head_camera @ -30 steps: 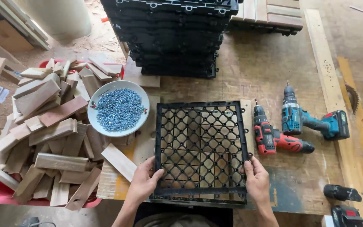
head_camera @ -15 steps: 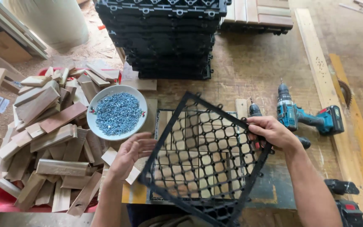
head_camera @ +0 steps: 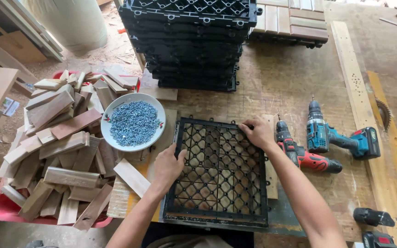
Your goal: Fastening a plastic grid backing to a decorative wooden tile assembly using a power drill and screws.
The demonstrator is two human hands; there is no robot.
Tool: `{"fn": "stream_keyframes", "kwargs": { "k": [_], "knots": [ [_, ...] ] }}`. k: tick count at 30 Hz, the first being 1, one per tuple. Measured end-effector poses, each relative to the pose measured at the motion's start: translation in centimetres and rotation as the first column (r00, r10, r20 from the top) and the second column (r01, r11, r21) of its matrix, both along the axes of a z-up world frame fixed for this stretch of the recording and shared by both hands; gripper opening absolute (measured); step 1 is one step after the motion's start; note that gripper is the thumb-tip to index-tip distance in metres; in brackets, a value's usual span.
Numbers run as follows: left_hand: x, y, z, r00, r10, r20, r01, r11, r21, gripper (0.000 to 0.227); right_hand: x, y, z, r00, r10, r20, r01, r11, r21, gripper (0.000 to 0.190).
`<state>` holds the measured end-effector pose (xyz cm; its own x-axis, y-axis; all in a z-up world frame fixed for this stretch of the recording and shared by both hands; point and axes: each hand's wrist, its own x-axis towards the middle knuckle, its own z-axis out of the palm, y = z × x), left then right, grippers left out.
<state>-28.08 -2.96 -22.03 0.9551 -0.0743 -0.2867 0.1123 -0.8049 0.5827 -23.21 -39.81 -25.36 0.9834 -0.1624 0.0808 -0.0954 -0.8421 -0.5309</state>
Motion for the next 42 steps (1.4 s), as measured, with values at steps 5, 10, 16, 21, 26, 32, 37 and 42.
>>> {"fn": "stream_keyframes", "kwargs": {
  "k": [5, 10, 16, 21, 26, 32, 37, 42],
  "knots": [
    [1.1, -0.6, 7.2, 0.990, -0.144, -0.003, 0.142, 0.974, 0.176, 0.055, -0.6, 0.3, -0.5, 0.997, 0.047, 0.058, -0.049, 0.998, 0.032, 0.014],
    [5.8, -2.1, 5.8, 0.964, -0.230, 0.133, 0.229, 0.973, 0.021, 0.049, -0.8, 0.9, -0.6, 0.999, 0.006, 0.041, -0.006, 1.000, -0.005, 0.015],
    [10.8, -2.2, -2.4, 0.971, -0.093, 0.222, 0.126, 0.982, -0.139, 0.026, -2.3, 2.0, 0.6, 0.997, -0.072, 0.018, 0.072, 0.997, -0.007, 0.016],
    [12.4, -1.7, -4.6, 0.975, -0.098, 0.200, 0.124, 0.985, -0.121, 0.022, -2.3, 2.1, 1.0, 0.998, -0.055, -0.027, 0.055, 0.999, -0.004, 0.019],
    [12.2, -2.0, -2.5, 0.972, -0.168, 0.166, 0.185, 0.978, -0.099, 0.023, -2.0, 2.1, 1.3, 0.998, -0.047, -0.033, 0.047, 0.999, -0.022, 0.020],
    [12.6, -2.0, -2.4, 0.970, -0.188, 0.153, 0.200, 0.977, -0.069, 0.023, -2.1, 1.9, 0.4, 0.999, -0.047, -0.020, 0.046, 0.998, -0.042, 0.021],
    [12.4, -2.2, -1.9, 0.969, -0.213, 0.122, 0.219, 0.975, -0.037, 0.025, -2.2, 2.2, 0.8, 0.998, -0.054, -0.017, 0.053, 0.997, -0.049, 0.022],
    [11.9, -2.2, -2.8, 0.972, -0.147, 0.182, 0.166, 0.982, -0.091, 0.026, -2.1, 1.8, -0.4, 0.993, -0.043, 0.108, 0.047, 0.998, -0.039, 0.017]
  ]
}}
